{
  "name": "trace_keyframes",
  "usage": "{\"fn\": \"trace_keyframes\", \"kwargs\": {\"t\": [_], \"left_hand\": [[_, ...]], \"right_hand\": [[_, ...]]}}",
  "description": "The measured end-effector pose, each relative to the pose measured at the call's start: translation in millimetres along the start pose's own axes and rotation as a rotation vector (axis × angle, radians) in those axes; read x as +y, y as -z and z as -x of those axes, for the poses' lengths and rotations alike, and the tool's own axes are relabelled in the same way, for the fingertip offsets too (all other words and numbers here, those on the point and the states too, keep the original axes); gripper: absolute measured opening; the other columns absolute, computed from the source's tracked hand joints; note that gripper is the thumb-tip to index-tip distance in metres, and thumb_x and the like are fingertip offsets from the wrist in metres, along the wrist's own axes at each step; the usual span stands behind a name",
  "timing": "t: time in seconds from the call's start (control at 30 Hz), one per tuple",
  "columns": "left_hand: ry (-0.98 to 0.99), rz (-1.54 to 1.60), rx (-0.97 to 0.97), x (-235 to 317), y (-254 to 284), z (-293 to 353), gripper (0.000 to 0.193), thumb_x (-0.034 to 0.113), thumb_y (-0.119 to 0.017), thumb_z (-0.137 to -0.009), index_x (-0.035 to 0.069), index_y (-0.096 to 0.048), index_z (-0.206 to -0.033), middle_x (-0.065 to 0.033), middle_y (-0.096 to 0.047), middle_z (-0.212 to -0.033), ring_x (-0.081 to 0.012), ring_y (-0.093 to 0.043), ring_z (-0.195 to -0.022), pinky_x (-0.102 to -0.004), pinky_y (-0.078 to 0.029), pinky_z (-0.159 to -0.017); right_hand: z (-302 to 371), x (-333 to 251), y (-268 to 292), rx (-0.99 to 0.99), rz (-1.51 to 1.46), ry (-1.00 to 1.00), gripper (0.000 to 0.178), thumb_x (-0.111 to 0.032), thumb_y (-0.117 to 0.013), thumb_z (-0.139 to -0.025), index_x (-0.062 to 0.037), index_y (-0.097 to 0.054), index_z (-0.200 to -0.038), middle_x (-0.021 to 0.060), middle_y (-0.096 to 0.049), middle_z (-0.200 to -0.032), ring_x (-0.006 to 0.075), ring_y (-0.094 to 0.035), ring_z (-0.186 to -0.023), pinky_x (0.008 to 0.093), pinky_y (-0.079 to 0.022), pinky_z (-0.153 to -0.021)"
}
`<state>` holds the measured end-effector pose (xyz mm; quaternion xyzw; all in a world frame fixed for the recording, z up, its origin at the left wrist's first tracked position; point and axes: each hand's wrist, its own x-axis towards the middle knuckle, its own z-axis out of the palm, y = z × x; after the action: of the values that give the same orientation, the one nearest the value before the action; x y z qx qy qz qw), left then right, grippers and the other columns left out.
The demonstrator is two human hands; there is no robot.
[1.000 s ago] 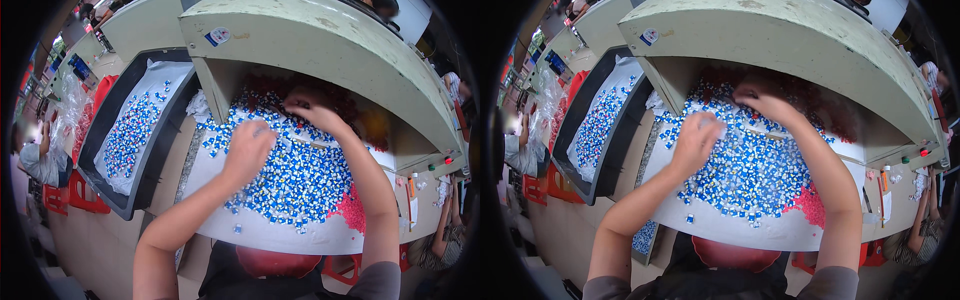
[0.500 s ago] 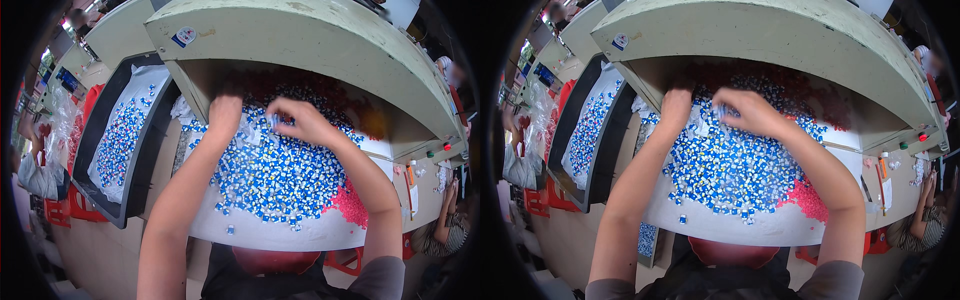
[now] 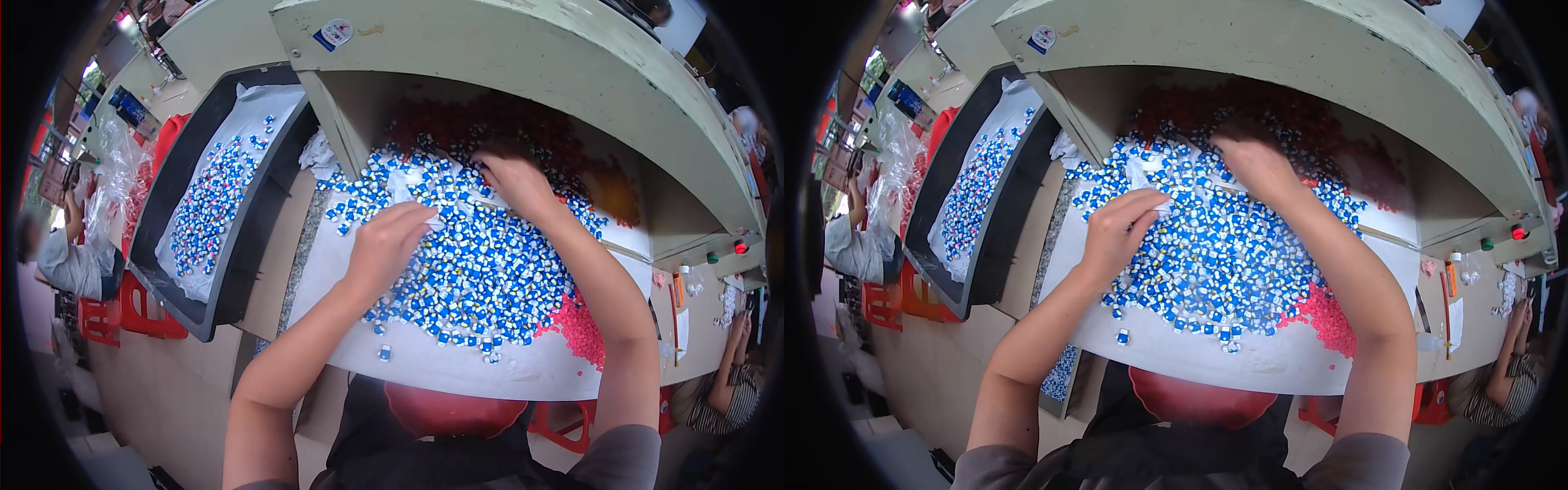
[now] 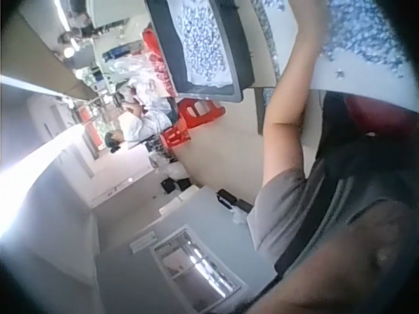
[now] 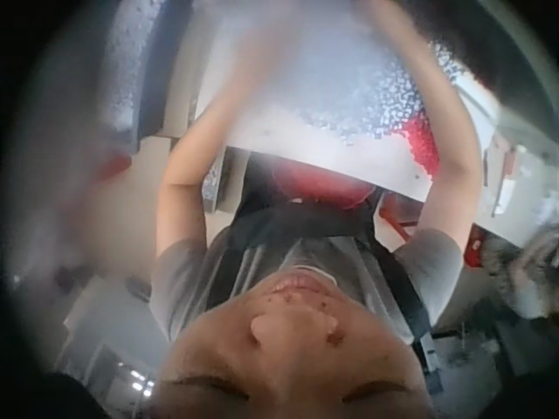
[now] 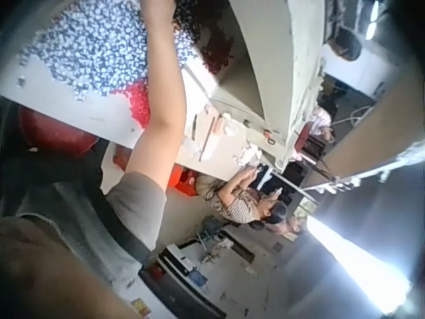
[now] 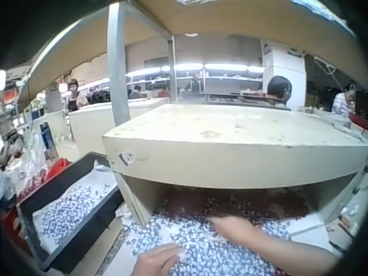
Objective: Apply glue to small plastic toy components and join them together in an assembly line setting.
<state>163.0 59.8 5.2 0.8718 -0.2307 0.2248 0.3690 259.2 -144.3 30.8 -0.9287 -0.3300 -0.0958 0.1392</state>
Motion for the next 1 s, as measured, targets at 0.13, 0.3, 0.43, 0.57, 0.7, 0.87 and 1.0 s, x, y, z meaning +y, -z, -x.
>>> {"fn": "trace_keyframes", "kwargs": {"t": [0.13, 0.3, 0.43, 0.57, 0.7, 0.87, 1.0], "left_hand": [[0.224, 0.242, -0.161, 1, 24, -3, 0.031, 0.005, -0.064, -0.069, 0.005, -0.059, -0.099, -0.0084, -0.057, -0.094, -0.0181, -0.055, -0.085, -0.0264, -0.042, -0.078], [0.374, 0.505, -0.377, -21, 31, -5, 0.023, 0.002, -0.059, -0.074, 0.003, -0.058, -0.097, -0.0048, -0.053, -0.094, -0.0131, -0.051, -0.087, -0.0242, -0.04, -0.08], [0.448, 0.626, -0.136, -17, 30, -4, 0.022, -0.003, -0.054, -0.072, 0.004, -0.06, -0.093, -0.0059, -0.053, -0.09, -0.0135, -0.052, -0.085, -0.0258, -0.042, -0.078], [0.491, 0.615, 0.002, -20, 28, -9, 0.023, -0.007, -0.054, -0.072, 0.001, -0.058, -0.093, -0.0061, -0.056, -0.096, -0.0127, -0.052, -0.087, -0.0248, -0.043, -0.077], [0.403, 0.182, -0.216, -13, 28, -15, 0.019, -0.006, -0.053, -0.072, 0.0, -0.059, -0.089, -0.0086, -0.059, -0.086, -0.0144, -0.056, -0.077, -0.0235, -0.045, -0.07], [0.274, 0.25, 0.013, -6, 42, -16, 0.014, -0.003, -0.052, -0.074, 0.0, -0.059, -0.085, -0.0094, -0.056, -0.094, -0.0161, -0.055, -0.086, -0.026, -0.043, -0.075], [0.326, 0.904, -0.005, 20, 45, -8, 0.013, -0.004, -0.049, -0.076, 0.003, -0.056, -0.085, -0.01, -0.047, -0.113, -0.0155, -0.047, -0.101, -0.0284, -0.038, -0.084]], "right_hand": [[8, -20, 12, 0.088, -0.069, 0.215, 0.024, -0.007, -0.056, -0.069, -0.0079, -0.055, -0.094, 0.0105, -0.054, -0.091, 0.0279, -0.053, -0.085, 0.0352, -0.044, -0.073], [-16, -19, -3, -0.02, -0.044, 0.1, 0.015, -0.009, -0.059, -0.066, -0.0043, -0.057, -0.079, 0.0091, -0.053, -0.088, 0.026, -0.052, -0.088, 0.0364, -0.043, -0.074], [-4, -21, 10, -0.135, -0.143, 0.214, 0.011, -0.009, -0.058, -0.064, -0.0033, -0.054, -0.073, 0.0086, -0.053, -0.091, 0.0264, -0.05, -0.092, 0.0354, -0.04, -0.08], [19, -32, 31, -0.085, -0.362, 0.273, 0.011, -0.01, -0.055, -0.063, -0.0051, -0.048, -0.069, 0.0078, -0.055, -0.087, 0.0253, -0.051, -0.091, 0.0372, -0.039, -0.08], [37, -42, 45, -0.215, -0.766, 0.016, 0.01, -0.009, -0.052, -0.066, -0.0041, -0.046, -0.073, 0.0083, -0.057, -0.082, 0.021, -0.056, -0.082, 0.033, -0.042, -0.078], [41, -60, 55, 0.186, -1.122, -0.19, 0.007, -0.004, -0.05, -0.077, -0.0032, -0.043, -0.079, 0.0059, -0.055, -0.082, 0.0077, -0.053, -0.077, 0.0224, -0.044, -0.068], [25, -101, 42, 0.149, -1.22, -0.061, 0.008, -0.004, -0.052, -0.078, -0.0023, -0.045, -0.08, 0.0071, -0.056, -0.088, 0.0111, -0.055, -0.081, 0.0243, -0.045, -0.071]]}}
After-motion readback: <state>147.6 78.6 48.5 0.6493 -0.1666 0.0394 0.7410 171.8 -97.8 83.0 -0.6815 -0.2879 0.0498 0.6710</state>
